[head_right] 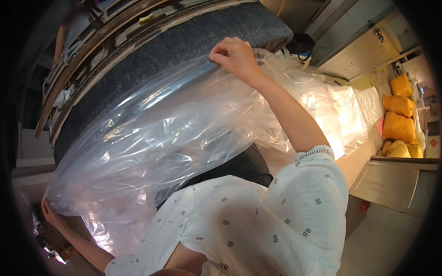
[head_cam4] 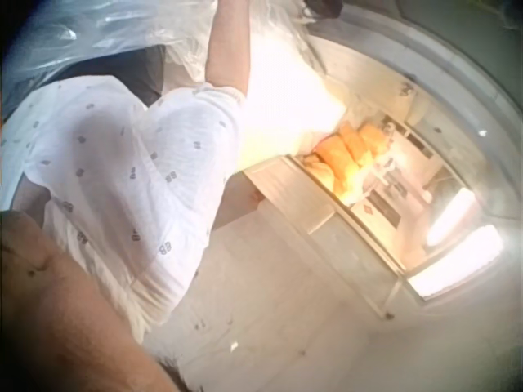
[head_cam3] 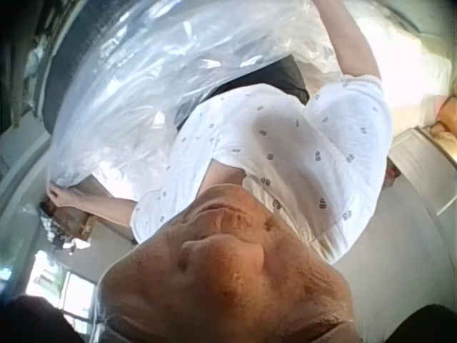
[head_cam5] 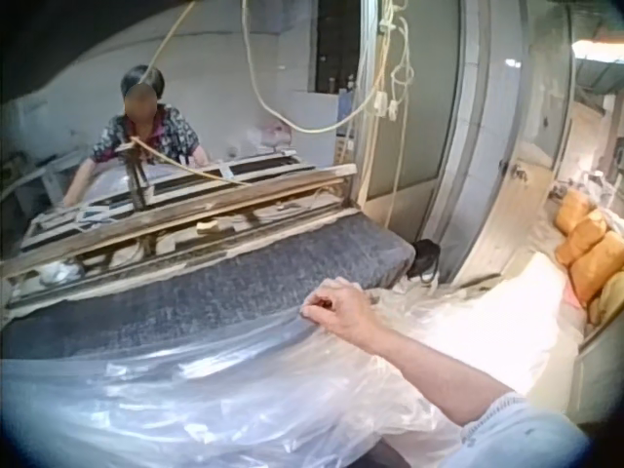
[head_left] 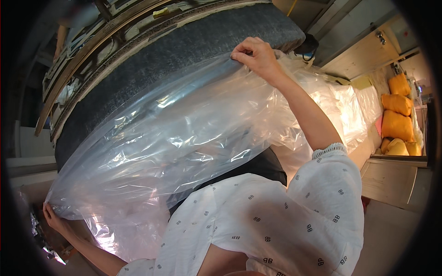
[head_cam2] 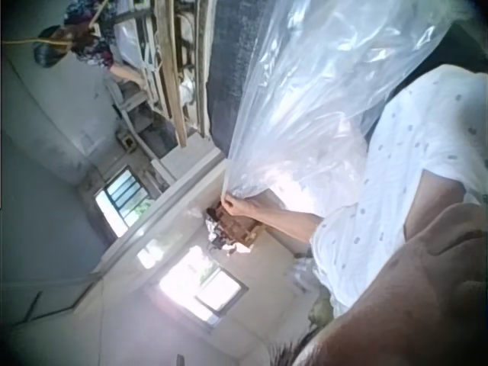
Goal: Wrapping a large dark object with clear plastic film in a workshop setting.
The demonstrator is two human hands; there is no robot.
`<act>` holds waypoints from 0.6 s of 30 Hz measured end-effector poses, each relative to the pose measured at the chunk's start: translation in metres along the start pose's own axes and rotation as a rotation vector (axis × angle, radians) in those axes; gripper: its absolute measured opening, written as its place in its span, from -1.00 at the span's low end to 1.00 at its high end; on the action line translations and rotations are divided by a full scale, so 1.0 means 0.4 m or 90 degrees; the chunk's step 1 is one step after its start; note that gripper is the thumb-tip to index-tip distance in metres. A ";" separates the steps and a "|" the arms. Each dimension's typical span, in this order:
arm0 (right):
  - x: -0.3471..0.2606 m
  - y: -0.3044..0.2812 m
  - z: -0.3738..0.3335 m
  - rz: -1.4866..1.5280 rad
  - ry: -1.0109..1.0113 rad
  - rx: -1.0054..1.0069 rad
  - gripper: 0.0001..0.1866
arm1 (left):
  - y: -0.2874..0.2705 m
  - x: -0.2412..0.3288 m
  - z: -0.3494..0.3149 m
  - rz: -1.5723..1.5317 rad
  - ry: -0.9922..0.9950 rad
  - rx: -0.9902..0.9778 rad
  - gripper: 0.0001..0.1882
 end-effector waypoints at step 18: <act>0.003 0.028 -0.043 -0.091 -0.032 0.241 -0.91 | -0.043 0.024 -0.165 0.026 -0.047 -0.024 -0.56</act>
Point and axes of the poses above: each hand's wrist, its own z-axis towards the middle knuckle, its own y-axis out of the palm, x = y × z, the point moved 2 cm from there along z, towards the middle knuckle, and after that the axes turned 10 degrees about x, right-handed, at the moved point
